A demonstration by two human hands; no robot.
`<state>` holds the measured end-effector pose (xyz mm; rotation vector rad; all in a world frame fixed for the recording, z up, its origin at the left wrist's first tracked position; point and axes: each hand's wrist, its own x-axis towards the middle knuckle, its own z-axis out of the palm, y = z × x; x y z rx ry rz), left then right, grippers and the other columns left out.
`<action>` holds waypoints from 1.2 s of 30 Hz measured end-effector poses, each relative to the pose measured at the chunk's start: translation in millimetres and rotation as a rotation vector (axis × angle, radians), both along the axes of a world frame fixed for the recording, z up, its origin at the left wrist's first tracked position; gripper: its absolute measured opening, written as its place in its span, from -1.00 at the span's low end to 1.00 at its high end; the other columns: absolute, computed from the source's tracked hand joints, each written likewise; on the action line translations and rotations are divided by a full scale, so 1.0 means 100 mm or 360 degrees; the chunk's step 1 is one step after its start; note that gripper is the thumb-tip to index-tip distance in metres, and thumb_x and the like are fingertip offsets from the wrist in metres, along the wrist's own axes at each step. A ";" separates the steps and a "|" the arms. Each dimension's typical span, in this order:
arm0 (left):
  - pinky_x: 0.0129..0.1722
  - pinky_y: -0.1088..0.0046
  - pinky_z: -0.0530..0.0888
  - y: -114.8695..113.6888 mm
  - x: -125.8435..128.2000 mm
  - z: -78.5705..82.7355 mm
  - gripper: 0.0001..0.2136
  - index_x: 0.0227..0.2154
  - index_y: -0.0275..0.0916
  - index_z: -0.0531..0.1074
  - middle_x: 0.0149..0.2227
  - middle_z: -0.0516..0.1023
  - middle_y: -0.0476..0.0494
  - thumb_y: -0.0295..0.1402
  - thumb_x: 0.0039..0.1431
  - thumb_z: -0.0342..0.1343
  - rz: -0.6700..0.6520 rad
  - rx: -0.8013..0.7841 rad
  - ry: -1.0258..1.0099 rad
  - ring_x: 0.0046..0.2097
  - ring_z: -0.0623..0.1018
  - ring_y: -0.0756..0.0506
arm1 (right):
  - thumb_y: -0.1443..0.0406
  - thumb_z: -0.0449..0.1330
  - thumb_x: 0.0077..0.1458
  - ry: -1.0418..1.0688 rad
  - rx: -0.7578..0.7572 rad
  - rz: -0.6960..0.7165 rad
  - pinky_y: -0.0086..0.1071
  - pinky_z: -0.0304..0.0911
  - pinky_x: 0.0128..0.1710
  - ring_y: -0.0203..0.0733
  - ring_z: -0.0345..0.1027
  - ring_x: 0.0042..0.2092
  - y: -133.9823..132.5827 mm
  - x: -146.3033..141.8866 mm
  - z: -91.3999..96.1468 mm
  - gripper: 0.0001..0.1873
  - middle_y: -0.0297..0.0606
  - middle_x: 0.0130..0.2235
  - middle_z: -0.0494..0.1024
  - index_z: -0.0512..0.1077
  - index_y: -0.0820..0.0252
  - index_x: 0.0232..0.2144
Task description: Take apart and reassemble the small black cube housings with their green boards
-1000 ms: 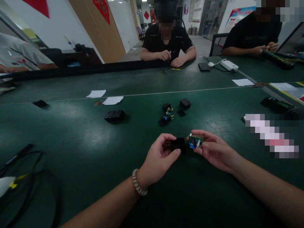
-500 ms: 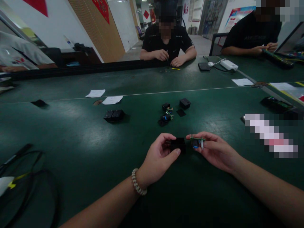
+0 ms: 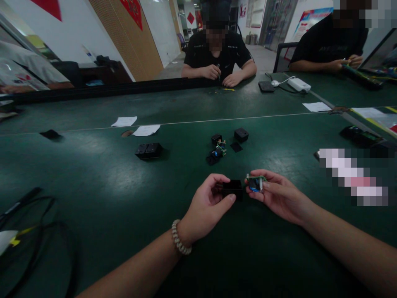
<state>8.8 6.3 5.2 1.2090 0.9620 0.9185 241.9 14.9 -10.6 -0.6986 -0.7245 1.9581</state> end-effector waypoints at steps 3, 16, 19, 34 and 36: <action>-0.06 0.29 0.52 0.00 0.00 0.00 -0.71 -0.08 -0.22 0.39 -0.08 0.49 -0.15 -0.42 0.16 0.29 -0.0008 0.0006 0.0000 -0.07 0.53 -0.12 | 0.34 0.48 0.07 -0.0001 0.0003 0.0023 -0.38 0.54 -0.08 -0.20 0.66 -0.13 0.00 0.01 -0.02 -0.69 -0.24 -0.12 0.73 0.64 0.08 -0.10; -0.02 0.28 0.51 -0.01 0.00 0.01 -0.70 -0.08 -0.21 0.39 -0.07 0.51 -0.15 -0.41 0.16 0.30 -0.0010 -0.0018 -0.0014 -0.05 0.54 -0.14 | 0.40 0.57 -0.12 -0.0141 0.0020 -0.0055 -0.47 0.50 -0.09 -0.28 0.63 -0.15 0.00 -0.01 -0.04 -0.60 -0.24 -0.12 0.74 0.66 0.13 -0.17; -0.02 0.28 0.51 0.00 0.00 0.02 -0.70 -0.08 -0.21 0.38 -0.08 0.51 -0.15 -0.42 0.16 0.29 -0.0027 -0.0023 -0.0031 -0.05 0.54 -0.14 | 0.39 0.58 -0.12 -0.0182 0.0034 -0.0053 -0.50 0.49 -0.11 -0.30 0.61 -0.19 0.00 -0.01 -0.06 -0.67 -0.27 -0.19 0.74 0.67 0.15 -0.24; -0.03 0.28 0.53 -0.01 -0.01 -0.01 -0.70 -0.06 -0.22 0.38 -0.07 0.50 -0.15 -0.44 0.17 0.28 -0.0032 -0.0007 -0.0047 -0.06 0.54 -0.12 | 0.37 0.52 0.01 -0.0099 0.0007 -0.0012 -0.44 0.55 -0.12 -0.28 0.64 -0.20 0.00 0.01 -0.04 -0.78 -0.30 -0.21 0.74 0.68 0.10 -0.24; -0.04 0.28 0.53 -0.01 -0.01 -0.02 -0.70 -0.06 -0.22 0.38 -0.07 0.50 -0.15 -0.44 0.17 0.29 -0.0027 -0.0020 -0.0030 -0.06 0.54 -0.12 | 0.34 0.53 0.01 -0.0092 0.0008 -0.0038 -0.48 0.53 -0.09 -0.29 0.63 -0.17 0.00 0.02 -0.05 -0.80 -0.28 -0.20 0.74 0.70 0.10 -0.26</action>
